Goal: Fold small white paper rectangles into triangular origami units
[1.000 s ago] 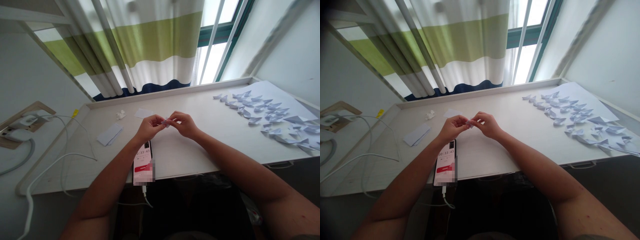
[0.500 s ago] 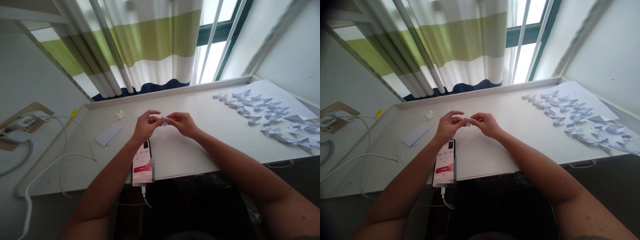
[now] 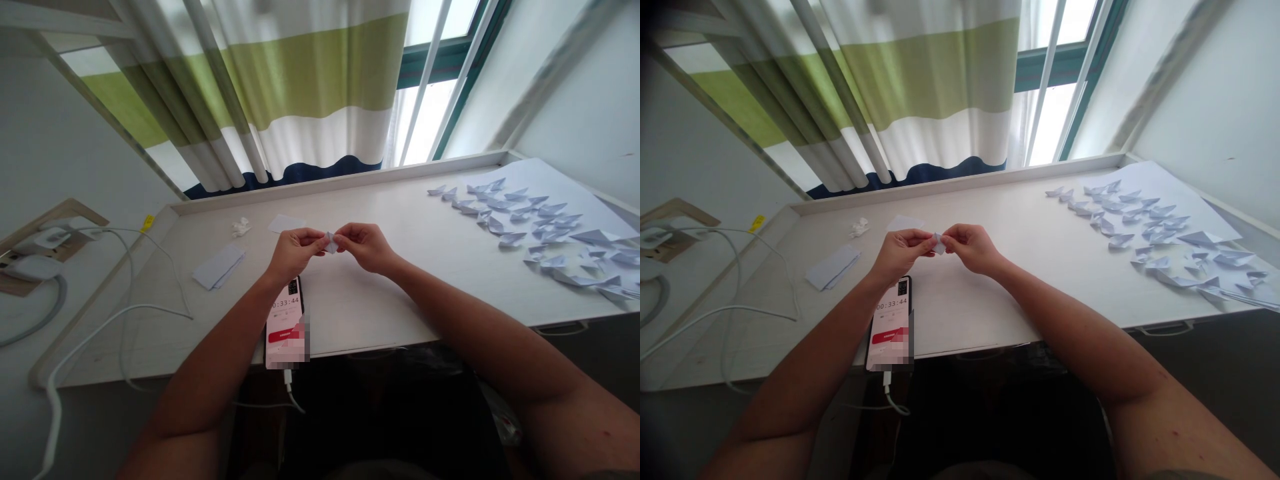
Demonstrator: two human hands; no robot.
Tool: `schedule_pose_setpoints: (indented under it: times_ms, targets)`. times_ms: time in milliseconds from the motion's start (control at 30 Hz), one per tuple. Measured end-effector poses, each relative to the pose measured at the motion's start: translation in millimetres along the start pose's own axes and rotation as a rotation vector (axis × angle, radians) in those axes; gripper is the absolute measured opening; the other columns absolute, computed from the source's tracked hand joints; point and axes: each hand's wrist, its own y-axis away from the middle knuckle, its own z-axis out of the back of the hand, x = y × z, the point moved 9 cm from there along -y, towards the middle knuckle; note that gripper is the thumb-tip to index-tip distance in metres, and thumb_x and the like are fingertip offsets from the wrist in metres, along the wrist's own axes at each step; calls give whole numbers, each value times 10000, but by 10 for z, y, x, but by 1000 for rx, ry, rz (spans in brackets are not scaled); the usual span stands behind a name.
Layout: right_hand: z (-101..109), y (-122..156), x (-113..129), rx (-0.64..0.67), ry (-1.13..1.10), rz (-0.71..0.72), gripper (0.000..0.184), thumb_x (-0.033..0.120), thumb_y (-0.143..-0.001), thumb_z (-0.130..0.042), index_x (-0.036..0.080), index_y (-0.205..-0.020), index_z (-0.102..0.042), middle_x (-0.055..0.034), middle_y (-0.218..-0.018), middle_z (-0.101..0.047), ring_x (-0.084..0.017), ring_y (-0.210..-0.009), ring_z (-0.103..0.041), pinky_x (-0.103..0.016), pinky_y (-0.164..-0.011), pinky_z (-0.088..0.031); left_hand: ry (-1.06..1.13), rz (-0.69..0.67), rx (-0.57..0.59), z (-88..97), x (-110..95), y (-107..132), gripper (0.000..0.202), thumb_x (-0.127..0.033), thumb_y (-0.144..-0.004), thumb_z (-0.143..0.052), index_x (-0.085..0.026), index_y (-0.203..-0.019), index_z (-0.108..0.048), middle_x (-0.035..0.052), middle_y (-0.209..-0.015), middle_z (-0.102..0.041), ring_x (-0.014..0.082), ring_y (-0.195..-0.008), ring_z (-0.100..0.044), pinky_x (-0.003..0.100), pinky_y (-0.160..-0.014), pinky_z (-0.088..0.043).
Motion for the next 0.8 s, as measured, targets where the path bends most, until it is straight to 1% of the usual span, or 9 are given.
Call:
schedule_pose_setpoints:
  times_ms: [167,233,300,367,433,533,600,700,800]
  targets:
    - [0,12,19,12,55,26,441,622,-895,-802,184,-865,-769,-56,-800,-774,-185,-749,-699,-369,-739,-607,-65,31,68,-57,4,14,467,-576,-747,-953,-150,-902,-838,117,-849,-842,228,-757,-798,324,-668,-618]
    - [-4,19,34,4,35,35,463,645,-886,-810,184,-876,-766,-61,-814,-780,-189,-752,-711,-377,-747,-621,-65,19,54,-49,-16,15,477,-579,-742,-956,-142,-885,-833,115,-820,-835,223,-734,-792,331,-687,-624]
    - [-7,24,55,-8,-28,41,478,654,-868,-831,187,-948,-766,-67,-854,-794,-198,-772,-737,-381,-758,-640,-55,-10,35,-37,-40,12,484,-575,-730,-965,-138,-879,-819,111,-817,-835,222,-739,-792,342,-724,-635]
    - [-6,27,86,-18,-90,60,483,639,-858,-851,197,-1027,-757,-61,-873,-802,-203,-787,-754,-382,-767,-653,-47,-36,39,-41,-50,5,500,-573,-732,-964,-141,-925,-801,102,-818,-835,227,-758,-797,345,-735,-639]
    - [11,22,113,-36,-111,85,460,627,-859,-857,208,-1017,-749,-48,-851,-795,-198,-775,-751,-377,-755,-656,-49,-67,49,-42,-56,-4,508,-588,-790,-918,-152,-1009,-776,87,-811,-829,230,-765,-803,344,-720,-641]
    - [59,5,112,-74,-95,99,437,630,-862,-849,215,-957,-752,-42,-836,-785,-188,-749,-735,-370,-726,-649,-127,-177,12,13,-128,-7,415,-562,-952,-767,-171,-1092,-745,82,-891,-828,217,-792,-809,348,-736,-652]
    - [89,-6,100,-92,-92,98,440,632,-860,-850,215,-968,-760,-39,-830,-784,-184,-731,-728,-367,-713,-643,-229,-293,-12,39,-220,15,318,-480,-996,-722,-183,-1108,-748,86,-973,-830,210,-845,-813,351,-781,-658]
    - [120,-16,96,-106,-116,97,450,633,-849,-860,214,-982,-765,-33,-815,-783,-181,-714,-723,-363,-699,-636,-389,-445,13,-4,-344,77,222,-354,-965,-752,-194,-1115,-787,92,-1069,-840,218,-956,-811,363,-880,-661]
    - [144,-21,97,-121,-149,92,463,634,-829,-877,211,-980,-764,-30,-802,-780,-181,-709,-723,-360,-697,-636,-476,-502,24,-37,-406,125,218,-321,-919,-801,-190,-1092,-818,96,-1085,-850,216,-947,-808,358,-877,-666]
